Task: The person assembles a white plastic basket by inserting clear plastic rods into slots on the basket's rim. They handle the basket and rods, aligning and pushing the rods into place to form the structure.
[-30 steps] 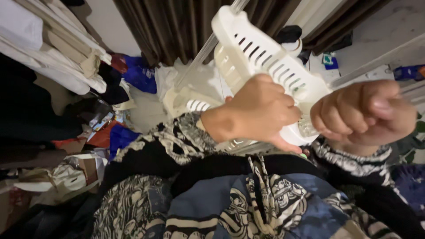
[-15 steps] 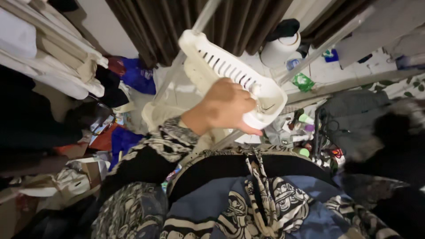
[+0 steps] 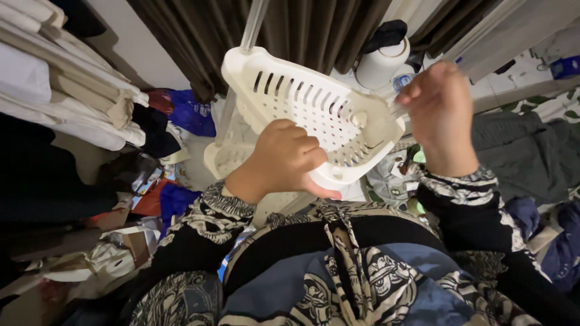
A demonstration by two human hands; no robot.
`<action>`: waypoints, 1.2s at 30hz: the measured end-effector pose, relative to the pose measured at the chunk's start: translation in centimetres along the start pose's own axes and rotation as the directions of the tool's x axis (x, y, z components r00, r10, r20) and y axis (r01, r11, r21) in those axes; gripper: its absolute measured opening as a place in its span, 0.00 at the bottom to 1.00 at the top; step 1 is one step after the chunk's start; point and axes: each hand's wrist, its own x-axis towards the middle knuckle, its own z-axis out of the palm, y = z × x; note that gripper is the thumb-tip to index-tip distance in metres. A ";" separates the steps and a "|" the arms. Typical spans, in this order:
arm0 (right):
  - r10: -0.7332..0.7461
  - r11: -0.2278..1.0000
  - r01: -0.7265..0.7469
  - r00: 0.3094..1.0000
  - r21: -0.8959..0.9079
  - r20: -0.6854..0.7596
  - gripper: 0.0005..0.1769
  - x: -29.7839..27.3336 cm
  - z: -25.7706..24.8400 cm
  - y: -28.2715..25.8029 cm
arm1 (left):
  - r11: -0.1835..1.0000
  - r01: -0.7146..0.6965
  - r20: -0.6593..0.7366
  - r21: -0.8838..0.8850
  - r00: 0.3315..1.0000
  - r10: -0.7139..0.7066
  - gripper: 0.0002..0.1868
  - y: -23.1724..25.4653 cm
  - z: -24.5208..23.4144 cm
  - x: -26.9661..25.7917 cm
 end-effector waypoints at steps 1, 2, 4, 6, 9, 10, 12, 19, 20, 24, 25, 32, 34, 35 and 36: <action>-0.004 0.999 0.003 1.000 0.041 0.021 0.07 -0.2 0.5 0.1 | 1.000 0.001 -0.018 0.014 1.000 -0.001 0.36 0.1 -0.1 -0.2; -0.038 0.999 0.038 0.999 -0.007 0.020 0.08 -0.4 0.7 0.1 | 1.000 -0.008 -0.033 0.028 0.999 0.009 0.37 0.2 -0.2 -0.4; -0.105 0.989 0.107 0.994 -0.105 0.021 0.09 -0.6 0.9 -0.2 | 0.998 -0.024 -0.062 0.057 0.998 0.027 0.37 0.4 -0.5 -0.9; -0.174 0.958 0.168 0.985 -0.232 -0.003 0.07 -1.0 0.7 -0.6 | 0.996 -0.012 -0.069 0.086 0.997 0.018 0.37 0.4 -0.7 -1.1; -0.274 0.827 0.235 0.962 -0.510 -0.002 0.07 -1.2 0.2 -0.6 | 0.994 -0.006 -0.084 0.107 0.996 0.015 0.38 0.5 -0.9 -1.2; -0.306 0.755 0.248 0.952 -0.607 0.009 0.09 -1.2 0.0 -0.4 | 0.994 -0.006 -0.089 0.111 0.996 0.016 0.39 0.5 -1.0 -1.2; -0.391 0.767 0.337 0.920 -0.545 0.019 0.11 -0.7 -0.1 0.6 | 0.994 -0.007 -0.087 0.108 0.996 0.016 0.39 0.6 -1.2 -1.3; -0.413 0.733 0.384 0.907 -0.562 0.082 0.15 1.8 -3.1 3.2 | 0.997 -0.031 -0.084 0.076 0.996 0.037 0.36 1.1 -1.8 -1.1; -0.389 0.789 0.369 0.919 -0.491 0.066 0.15 2.2 -3.7 3.4 | 0.997 -0.039 -0.088 0.073 0.995 0.045 0.36 1.2 -1.9 -1.1; -0.335 0.918 0.340 0.940 -0.205 0.057 0.19 3.2 -6.0 3.7 | 0.998 -0.028 -0.062 0.052 0.998 0.031 0.38 1.4 -2.3 -1.2; -0.336 0.930 0.342 0.940 -0.137 0.065 0.20 3.2 -6.3 3.6 | 0.999 -0.013 -0.044 0.045 0.999 0.015 0.38 1.4 -2.4 -1.4; -0.564 0.780 0.583 0.813 -0.228 0.146 0.19 1.5 -5.0 1.6 | 0.993 0.071 0.089 -0.097 0.994 -0.063 0.36 0.0 -3.5 -3.1; -0.569 0.785 0.590 0.807 -0.191 0.158 0.16 1.0 -4.0 0.8 | 0.986 0.116 0.141 -0.120 0.985 -0.098 0.34 -0.6 -4.0 -3.7; -0.577 0.774 0.601 0.799 -0.201 0.167 0.15 0.8 -3.4 0.4 | 0.977 0.159 0.162 -0.141 0.977 -0.136 0.33 -0.9 -4.4 -4.1; -0.583 0.765 0.609 0.793 -0.212 0.176 0.14 0.5 -3.0 0.0 | 0.965 0.205 0.185 -0.162 0.967 -0.174 0.33 -1.0 -4.7 -4.4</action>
